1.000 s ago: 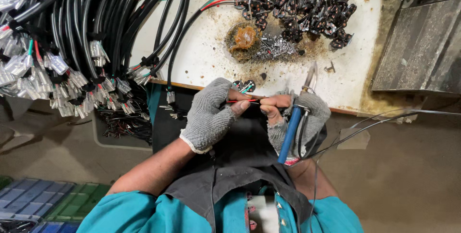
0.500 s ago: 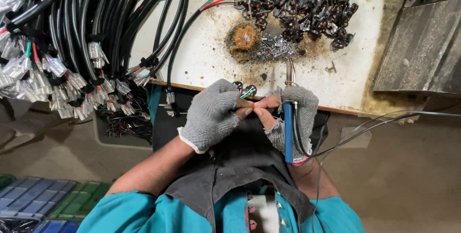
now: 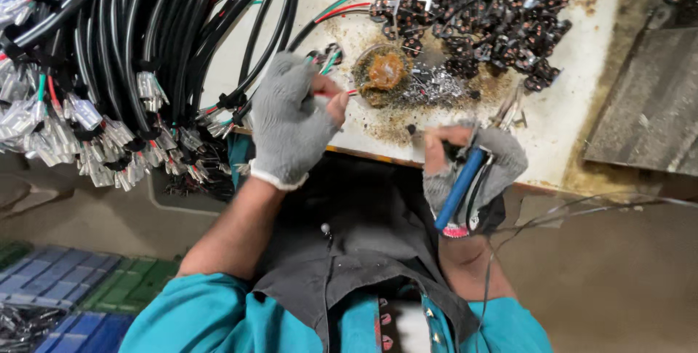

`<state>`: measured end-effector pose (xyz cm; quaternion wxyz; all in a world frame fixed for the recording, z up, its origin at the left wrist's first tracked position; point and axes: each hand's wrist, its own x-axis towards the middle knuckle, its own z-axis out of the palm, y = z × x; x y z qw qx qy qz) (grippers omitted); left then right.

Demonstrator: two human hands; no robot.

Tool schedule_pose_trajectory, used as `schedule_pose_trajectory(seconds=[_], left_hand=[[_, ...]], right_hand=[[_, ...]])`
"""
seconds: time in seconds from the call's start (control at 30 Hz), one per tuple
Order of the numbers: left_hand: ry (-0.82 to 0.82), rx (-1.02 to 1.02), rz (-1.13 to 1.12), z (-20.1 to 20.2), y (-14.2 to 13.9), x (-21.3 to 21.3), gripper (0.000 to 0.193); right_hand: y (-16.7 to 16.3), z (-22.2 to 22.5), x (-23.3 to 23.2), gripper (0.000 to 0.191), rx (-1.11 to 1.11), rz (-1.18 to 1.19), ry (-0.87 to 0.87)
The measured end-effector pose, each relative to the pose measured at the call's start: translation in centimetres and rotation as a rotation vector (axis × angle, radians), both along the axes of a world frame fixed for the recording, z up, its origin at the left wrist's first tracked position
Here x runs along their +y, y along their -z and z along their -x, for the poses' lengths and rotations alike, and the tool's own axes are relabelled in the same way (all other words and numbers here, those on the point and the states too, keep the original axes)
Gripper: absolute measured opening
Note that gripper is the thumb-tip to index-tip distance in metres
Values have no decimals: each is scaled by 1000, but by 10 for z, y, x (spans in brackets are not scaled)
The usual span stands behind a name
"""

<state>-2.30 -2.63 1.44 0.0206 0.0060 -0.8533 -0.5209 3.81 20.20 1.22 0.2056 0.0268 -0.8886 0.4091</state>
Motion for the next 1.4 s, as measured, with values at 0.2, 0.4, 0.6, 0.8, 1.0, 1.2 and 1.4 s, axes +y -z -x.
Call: schedule_pose_trajectory(seconds=[0.2,0.4,0.6,0.8,1.0,1.2,1.4], left_hand=[[55,64,-59,22,-1,2,14],[98,-7,173,29,-6,7,18],[109,11,144,28,-3,8,15],[-8,155,148,20,-16,8,19],[400,-50,-148,-21,-37,-10,17],[443,-509,-510,-48,-18,17,12],[513,14,-57,-42,-15,14,17]], right_hand=[[-8,7,-4,51,-188,276,-85],[-26,14,-2,24,-316,153,-12],[-30,24,-12,29,-243,308,5],[-38,23,-5,9,-297,54,-59],[-29,13,-1,26,-349,293,-167],[-7,-3,2,29,-247,448,-329],[-13,11,11,24,-271,55,-415]])
